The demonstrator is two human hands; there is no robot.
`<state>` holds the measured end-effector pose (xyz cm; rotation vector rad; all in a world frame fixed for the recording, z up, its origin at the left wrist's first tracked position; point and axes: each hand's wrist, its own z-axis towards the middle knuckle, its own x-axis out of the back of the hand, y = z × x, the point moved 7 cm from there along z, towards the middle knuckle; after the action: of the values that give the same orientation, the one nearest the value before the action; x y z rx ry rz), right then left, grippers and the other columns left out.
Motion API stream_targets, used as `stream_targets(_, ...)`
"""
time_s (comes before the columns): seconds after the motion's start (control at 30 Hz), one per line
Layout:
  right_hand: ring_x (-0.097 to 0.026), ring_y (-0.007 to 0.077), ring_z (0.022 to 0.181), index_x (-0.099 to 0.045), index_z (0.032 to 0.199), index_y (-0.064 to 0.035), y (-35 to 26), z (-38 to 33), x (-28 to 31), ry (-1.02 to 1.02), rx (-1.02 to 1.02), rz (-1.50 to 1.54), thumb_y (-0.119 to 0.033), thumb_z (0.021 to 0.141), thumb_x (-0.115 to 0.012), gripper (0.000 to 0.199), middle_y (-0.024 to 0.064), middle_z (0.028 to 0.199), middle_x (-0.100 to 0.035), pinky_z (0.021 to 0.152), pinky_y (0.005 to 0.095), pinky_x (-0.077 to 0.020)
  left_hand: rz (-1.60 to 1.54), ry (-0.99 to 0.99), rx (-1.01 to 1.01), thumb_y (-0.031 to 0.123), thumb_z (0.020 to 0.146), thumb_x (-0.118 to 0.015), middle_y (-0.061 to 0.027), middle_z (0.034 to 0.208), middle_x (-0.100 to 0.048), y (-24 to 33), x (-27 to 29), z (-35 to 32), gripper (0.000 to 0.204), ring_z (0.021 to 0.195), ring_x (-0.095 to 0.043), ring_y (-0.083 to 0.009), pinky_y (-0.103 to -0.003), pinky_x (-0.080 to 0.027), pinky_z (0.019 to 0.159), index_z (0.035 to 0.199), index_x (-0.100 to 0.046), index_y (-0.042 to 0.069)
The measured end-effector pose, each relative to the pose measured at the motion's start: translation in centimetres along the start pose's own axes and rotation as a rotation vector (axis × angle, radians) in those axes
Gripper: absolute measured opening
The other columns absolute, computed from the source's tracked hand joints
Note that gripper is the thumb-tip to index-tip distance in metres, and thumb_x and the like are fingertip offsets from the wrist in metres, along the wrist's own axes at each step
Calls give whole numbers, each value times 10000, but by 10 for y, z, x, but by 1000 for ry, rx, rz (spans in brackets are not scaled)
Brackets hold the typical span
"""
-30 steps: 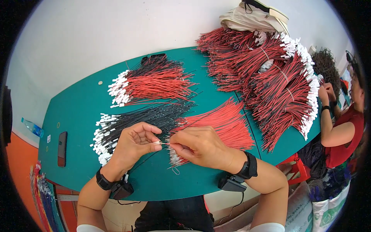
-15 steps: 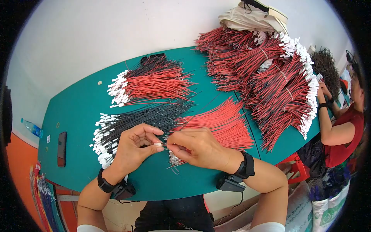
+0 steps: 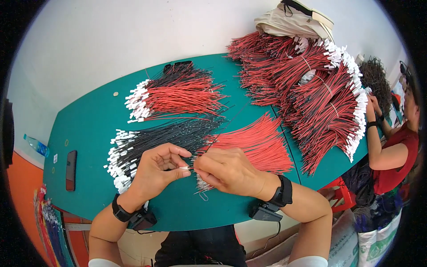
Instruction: The person is manually inserting red and black wires into small white plastic connectors at a workbench.
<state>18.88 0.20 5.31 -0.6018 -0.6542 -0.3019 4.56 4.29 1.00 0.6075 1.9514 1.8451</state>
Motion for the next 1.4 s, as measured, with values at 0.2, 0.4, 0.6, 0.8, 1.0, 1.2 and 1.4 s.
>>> stream_targets(0.2, -569, 208, 567, -612, 840, -50, 8, -3, -8, -25, -68, 100, 9, 748, -718, 152, 66, 691, -576, 482, 321, -425, 103, 19, -68, -69, 802, -715, -38, 865, -651, 3, 0, -1, 313, 799, -619, -80, -231, -512, 740, 1094, -621, -3)
stream_targets(0.4, -573, 241, 565, -569, 837, -43, 9, -3, -10, -66, -175, 184, 16, 766, -672, 138, 86, 675, -559, 486, 343, -426, 253, 78, -175, -81, 786, -717, -42, 901, -653, 10, -1, -4, 290, 805, -623, -88, -236, -514, 753, 1055, -646, 1)
stream_targets(0.6, -563, 202, 533, -566, 841, -35, 11, -5, -11, -96, -261, 247, 19, 783, -668, 129, 80, 663, -569, 465, 319, -411, 285, 89, -215, -81, 774, -724, -47, 936, -659, 12, -3, -5, 283, 831, -629, -95, -242, -515, 753, 1036, -656, 2)
stream_targets(0.8, -563, 190, 526, -567, 846, -38, 10, -5, -11, -86, -282, 294, 16, 795, -666, 124, 78, 660, -576, 462, 312, -411, 340, 89, -260, -84, 769, -727, -55, 976, -668, 17, -6, -5, 289, 852, -637, -98, -245, -519, 757, 1035, -653, 0)
stream_targets(1.0, -572, 211, 538, -566, 847, -39, 9, -5, -9, -85, -251, 239, -2, 803, -673, 121, 86, 664, -582, 481, 330, -431, 272, 70, -197, -84, 773, -727, -56, 960, -674, 14, -3, -3, 280, 846, -640, -103, -246, -523, 766, 1029, -648, -2)
stream_targets(1.2, -610, 189, 614, -636, 887, -48, 15, -1, 17, 44, -135, 64, 11, 797, -697, 124, 67, 754, -647, 528, 305, -456, 122, 138, -185, -76, 781, -726, -53, 923, -675, 22, 17, 3, 223, 830, -638, -108, -246, -523, 761, 978, -650, -5)
stream_targets(1.4, -612, 230, 845, -644, 910, -56, 10, 12, 65, 230, -91, -339, 9, 764, -718, 176, 86, 887, -651, 705, 347, -484, 328, 421, -432, -24, 792, -723, -36, 867, -674, 69, 81, 32, 102, 752, -600, -72, -227, -490, 675, 884, -681, -9)
